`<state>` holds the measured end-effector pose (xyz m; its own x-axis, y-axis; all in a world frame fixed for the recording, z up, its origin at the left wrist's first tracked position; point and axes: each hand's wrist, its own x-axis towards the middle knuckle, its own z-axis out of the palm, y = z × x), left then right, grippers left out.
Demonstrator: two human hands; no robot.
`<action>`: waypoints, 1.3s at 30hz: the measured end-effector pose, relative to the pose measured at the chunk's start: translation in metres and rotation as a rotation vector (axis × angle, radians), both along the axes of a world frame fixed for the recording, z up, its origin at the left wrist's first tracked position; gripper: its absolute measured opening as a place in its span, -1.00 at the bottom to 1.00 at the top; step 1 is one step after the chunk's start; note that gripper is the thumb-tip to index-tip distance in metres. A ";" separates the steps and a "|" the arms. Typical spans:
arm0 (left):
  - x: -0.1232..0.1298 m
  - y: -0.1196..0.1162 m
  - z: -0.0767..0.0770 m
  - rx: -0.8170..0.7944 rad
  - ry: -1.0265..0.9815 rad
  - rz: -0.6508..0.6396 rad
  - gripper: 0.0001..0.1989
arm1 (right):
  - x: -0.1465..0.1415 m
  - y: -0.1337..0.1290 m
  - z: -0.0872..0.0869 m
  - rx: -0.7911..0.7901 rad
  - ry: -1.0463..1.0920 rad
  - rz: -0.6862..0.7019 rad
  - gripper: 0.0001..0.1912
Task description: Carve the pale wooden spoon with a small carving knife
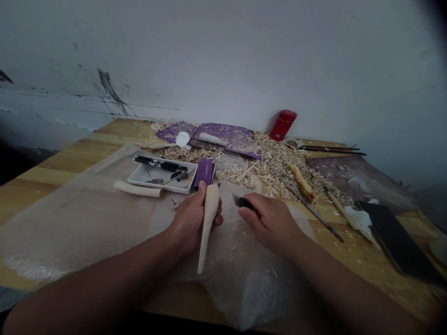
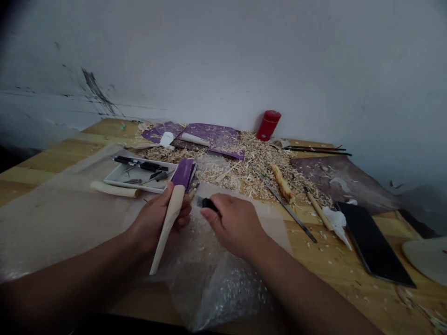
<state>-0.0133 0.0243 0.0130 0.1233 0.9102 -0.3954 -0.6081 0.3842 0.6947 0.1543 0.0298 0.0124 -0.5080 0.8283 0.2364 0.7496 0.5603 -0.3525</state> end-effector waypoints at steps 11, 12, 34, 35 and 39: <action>0.001 0.003 -0.002 0.203 -0.001 -0.064 -0.84 | -0.009 -0.013 0.004 -0.164 0.160 0.173 -0.68; 0.000 0.003 -0.003 0.232 -0.006 -0.077 -0.85 | -0.009 -0.013 0.004 -0.164 0.151 0.146 -0.70; -0.001 0.001 -0.011 0.145 0.154 -0.295 -0.86 | -0.003 -0.008 0.005 -0.057 0.089 0.068 -0.65; -0.001 0.001 -0.012 0.143 0.168 -0.308 -0.90 | -0.002 -0.006 0.006 -0.050 0.083 0.059 -0.64; 0.000 0.000 -0.012 0.119 0.199 -0.363 -0.86 | -0.001 -0.002 0.003 -0.012 0.060 0.029 -0.64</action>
<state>-0.0129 0.0243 0.0014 0.3762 0.8624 -0.3386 -0.2980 0.4587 0.8371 0.1536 0.0276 0.0158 -0.5167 0.8165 0.2578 0.7104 0.5769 -0.4032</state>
